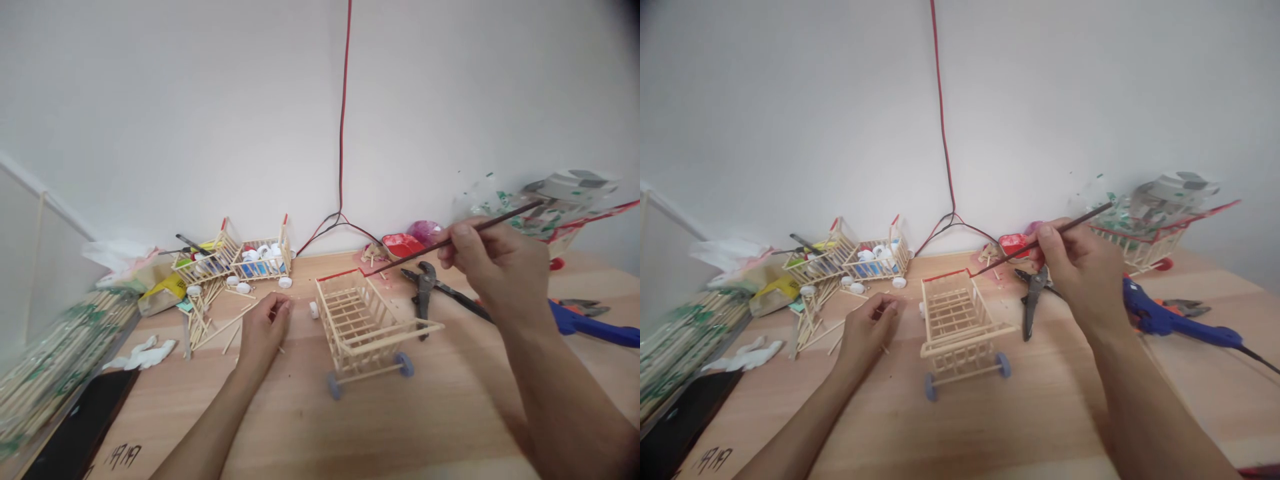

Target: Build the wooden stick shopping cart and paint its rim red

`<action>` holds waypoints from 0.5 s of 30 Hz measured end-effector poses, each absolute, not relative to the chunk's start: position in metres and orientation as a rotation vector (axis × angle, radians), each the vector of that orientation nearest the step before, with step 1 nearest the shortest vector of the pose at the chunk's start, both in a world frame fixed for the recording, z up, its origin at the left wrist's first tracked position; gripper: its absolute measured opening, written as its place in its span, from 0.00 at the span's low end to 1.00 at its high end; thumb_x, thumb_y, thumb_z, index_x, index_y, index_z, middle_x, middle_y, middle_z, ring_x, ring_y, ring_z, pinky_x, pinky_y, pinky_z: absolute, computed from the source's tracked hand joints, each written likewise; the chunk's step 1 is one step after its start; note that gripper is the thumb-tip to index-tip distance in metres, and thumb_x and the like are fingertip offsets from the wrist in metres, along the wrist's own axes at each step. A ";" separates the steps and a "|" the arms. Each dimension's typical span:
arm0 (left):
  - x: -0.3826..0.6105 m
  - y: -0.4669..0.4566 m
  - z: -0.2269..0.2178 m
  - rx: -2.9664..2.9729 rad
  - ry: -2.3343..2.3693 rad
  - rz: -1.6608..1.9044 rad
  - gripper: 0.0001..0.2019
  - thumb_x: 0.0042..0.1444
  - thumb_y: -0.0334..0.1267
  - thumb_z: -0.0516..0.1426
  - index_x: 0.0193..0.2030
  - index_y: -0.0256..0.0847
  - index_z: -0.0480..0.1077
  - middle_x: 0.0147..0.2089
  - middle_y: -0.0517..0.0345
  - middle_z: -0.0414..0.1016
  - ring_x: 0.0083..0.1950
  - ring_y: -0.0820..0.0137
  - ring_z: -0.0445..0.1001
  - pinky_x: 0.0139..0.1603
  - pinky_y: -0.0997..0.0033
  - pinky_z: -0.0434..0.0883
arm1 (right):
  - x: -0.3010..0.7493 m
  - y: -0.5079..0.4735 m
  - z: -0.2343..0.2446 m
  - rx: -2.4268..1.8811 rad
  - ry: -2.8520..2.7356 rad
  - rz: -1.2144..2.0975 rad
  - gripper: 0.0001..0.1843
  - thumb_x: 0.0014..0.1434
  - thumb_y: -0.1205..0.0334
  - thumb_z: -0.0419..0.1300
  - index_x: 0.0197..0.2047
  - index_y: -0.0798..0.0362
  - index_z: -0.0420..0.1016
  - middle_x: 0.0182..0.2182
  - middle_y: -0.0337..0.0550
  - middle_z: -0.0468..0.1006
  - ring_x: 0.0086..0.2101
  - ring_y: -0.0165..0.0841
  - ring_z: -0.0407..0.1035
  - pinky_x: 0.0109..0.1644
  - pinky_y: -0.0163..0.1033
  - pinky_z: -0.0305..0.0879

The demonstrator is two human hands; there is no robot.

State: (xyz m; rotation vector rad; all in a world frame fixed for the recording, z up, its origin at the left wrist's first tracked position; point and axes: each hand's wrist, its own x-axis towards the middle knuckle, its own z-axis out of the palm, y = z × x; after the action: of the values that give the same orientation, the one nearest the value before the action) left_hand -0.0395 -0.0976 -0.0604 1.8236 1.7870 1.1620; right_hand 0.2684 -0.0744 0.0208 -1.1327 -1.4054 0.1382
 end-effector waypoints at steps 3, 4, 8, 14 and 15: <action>-0.039 -0.098 -0.060 1.820 1.778 1.163 0.11 0.58 0.43 0.53 0.34 0.41 0.73 0.31 0.62 0.75 0.31 0.71 0.71 0.35 0.73 0.63 | 0.272 -0.076 0.022 -1.135 -1.403 0.124 0.12 0.62 0.55 0.58 0.31 0.51 0.77 0.21 0.36 0.73 0.21 0.27 0.66 0.25 0.33 0.63; -0.039 -0.098 -0.060 1.819 1.779 1.160 0.11 0.59 0.43 0.53 0.34 0.41 0.73 0.30 0.62 0.75 0.31 0.71 0.70 0.35 0.73 0.63 | 0.273 -0.077 0.022 -1.137 -1.399 0.122 0.12 0.62 0.55 0.57 0.31 0.51 0.77 0.20 0.36 0.73 0.21 0.27 0.66 0.26 0.33 0.63; -0.039 -0.098 -0.060 1.825 1.787 1.149 0.11 0.59 0.43 0.53 0.34 0.41 0.73 0.30 0.62 0.75 0.31 0.70 0.70 0.34 0.73 0.63 | 0.276 -0.078 0.022 -1.155 -1.387 0.111 0.14 0.63 0.55 0.57 0.29 0.51 0.76 0.20 0.36 0.72 0.22 0.28 0.66 0.26 0.34 0.62; -0.039 -0.097 -0.062 1.826 1.790 1.151 0.11 0.59 0.43 0.53 0.35 0.41 0.74 0.31 0.62 0.76 0.31 0.70 0.71 0.35 0.73 0.64 | 0.269 -0.076 0.023 -1.102 -1.396 0.160 0.12 0.62 0.54 0.58 0.32 0.50 0.77 0.21 0.37 0.74 0.21 0.28 0.68 0.25 0.34 0.63; -0.039 -0.097 -0.062 1.827 1.790 1.152 0.11 0.59 0.43 0.53 0.35 0.41 0.74 0.31 0.62 0.76 0.31 0.70 0.71 0.34 0.73 0.64 | 0.269 -0.076 0.023 -1.115 -1.408 0.148 0.12 0.62 0.54 0.58 0.32 0.50 0.77 0.21 0.36 0.74 0.21 0.28 0.68 0.25 0.34 0.64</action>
State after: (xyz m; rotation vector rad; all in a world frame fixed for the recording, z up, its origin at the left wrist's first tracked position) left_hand -0.0387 -0.0971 -0.0618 1.8266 1.7901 1.1520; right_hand 0.2694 -0.0761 0.0228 -1.1148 -1.4083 0.1483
